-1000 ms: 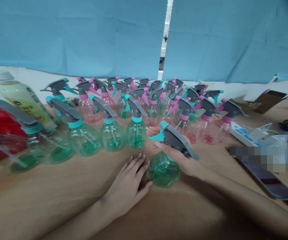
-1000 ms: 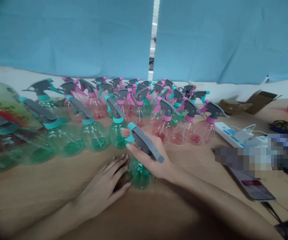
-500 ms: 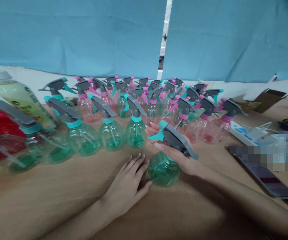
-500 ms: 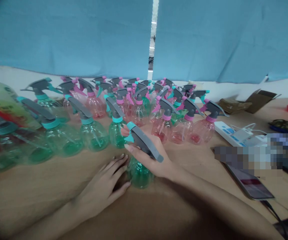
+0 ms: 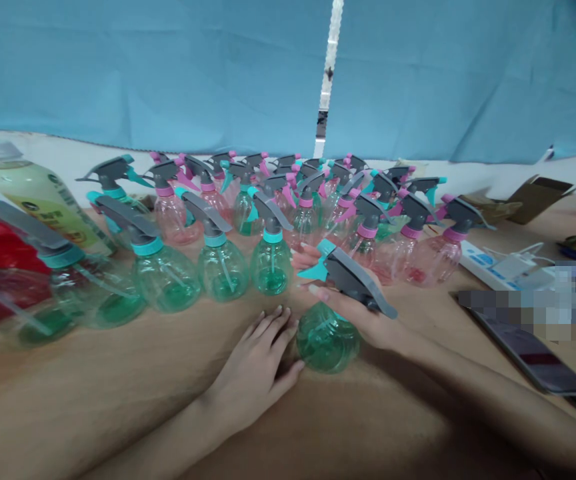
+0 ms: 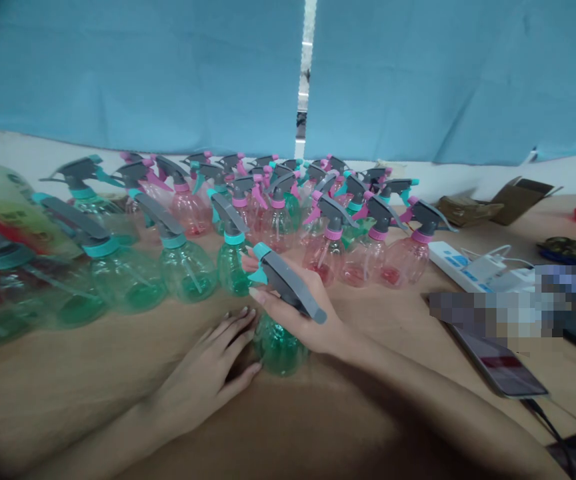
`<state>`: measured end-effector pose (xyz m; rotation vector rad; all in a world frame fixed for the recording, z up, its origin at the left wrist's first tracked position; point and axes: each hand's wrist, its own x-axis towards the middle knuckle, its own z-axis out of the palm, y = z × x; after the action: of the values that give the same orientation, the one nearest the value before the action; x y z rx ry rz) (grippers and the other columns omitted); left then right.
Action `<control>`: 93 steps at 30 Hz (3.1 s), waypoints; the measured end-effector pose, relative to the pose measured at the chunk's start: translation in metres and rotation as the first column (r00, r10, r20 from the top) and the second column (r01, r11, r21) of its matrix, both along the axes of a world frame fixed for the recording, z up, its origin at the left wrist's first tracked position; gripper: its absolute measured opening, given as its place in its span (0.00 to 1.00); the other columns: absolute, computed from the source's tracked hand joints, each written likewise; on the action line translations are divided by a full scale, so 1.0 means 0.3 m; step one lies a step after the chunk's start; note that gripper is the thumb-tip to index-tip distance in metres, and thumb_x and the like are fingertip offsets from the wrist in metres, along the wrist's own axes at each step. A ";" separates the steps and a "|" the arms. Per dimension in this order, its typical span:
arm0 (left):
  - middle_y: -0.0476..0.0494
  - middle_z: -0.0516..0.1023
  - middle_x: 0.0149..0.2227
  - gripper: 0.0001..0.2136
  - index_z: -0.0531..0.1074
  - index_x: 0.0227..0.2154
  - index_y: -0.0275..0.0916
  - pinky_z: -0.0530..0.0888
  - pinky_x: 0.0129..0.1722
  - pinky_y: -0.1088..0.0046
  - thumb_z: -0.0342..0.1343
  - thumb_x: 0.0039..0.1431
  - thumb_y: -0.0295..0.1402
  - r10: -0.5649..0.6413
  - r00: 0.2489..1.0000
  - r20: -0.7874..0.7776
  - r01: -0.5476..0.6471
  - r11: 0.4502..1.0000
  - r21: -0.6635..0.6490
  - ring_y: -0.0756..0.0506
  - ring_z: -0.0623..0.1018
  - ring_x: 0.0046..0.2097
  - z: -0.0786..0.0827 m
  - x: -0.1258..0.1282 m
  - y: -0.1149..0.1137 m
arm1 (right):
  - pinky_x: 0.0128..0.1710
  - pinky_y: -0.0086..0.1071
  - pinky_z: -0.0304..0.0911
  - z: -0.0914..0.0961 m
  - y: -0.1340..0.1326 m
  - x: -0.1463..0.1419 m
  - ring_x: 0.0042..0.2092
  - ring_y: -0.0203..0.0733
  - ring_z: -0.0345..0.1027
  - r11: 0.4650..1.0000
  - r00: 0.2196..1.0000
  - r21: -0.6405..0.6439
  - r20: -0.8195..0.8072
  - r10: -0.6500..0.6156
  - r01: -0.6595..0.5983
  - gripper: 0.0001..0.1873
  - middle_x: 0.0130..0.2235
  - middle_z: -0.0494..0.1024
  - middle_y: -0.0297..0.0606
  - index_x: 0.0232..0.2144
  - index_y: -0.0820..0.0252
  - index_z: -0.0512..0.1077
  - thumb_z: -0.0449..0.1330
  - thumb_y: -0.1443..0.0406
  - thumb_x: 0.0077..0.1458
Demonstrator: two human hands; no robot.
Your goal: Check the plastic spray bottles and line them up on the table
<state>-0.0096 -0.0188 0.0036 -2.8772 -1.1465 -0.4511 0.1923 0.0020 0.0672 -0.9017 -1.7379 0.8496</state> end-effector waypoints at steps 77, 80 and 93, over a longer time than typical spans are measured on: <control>0.32 0.64 0.61 0.22 0.64 0.56 0.31 0.62 0.59 0.53 0.47 0.66 0.41 -0.004 1.000 -0.009 0.004 1.000 0.022 0.36 0.64 0.61 -0.001 0.000 0.004 | 0.43 0.35 0.68 0.016 -0.014 0.002 0.42 0.40 0.72 1.000 0.997 0.017 -0.078 0.023 -0.022 0.19 0.45 0.77 0.36 0.50 0.53 0.70 0.61 0.61 0.55; 0.32 0.64 0.61 0.22 0.64 0.56 0.31 0.63 0.58 0.53 0.47 0.66 0.41 -0.006 1.000 -0.010 0.007 1.000 0.015 0.36 0.64 0.61 0.000 0.000 0.004 | 0.42 0.34 0.68 0.010 -0.013 0.003 0.42 0.40 0.72 0.999 0.996 0.028 -0.081 0.022 -0.020 0.19 0.45 0.77 0.36 0.50 0.53 0.71 0.61 0.61 0.55; 0.33 0.64 0.61 0.21 0.65 0.55 0.32 0.62 0.59 0.54 0.48 0.65 0.41 0.002 1.000 -0.021 -0.001 1.000 0.021 0.37 0.64 0.61 0.004 0.000 0.003 | 0.45 0.36 0.70 0.010 -0.011 -0.002 0.49 0.43 0.71 0.997 0.983 0.007 -0.168 0.074 -0.074 0.19 0.49 0.76 0.37 0.49 0.52 0.71 0.62 0.62 0.54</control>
<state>-0.0095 -0.0180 0.0047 -2.8561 -1.1341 -0.4295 0.1916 -0.0012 0.0702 -0.7468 -1.6326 0.9462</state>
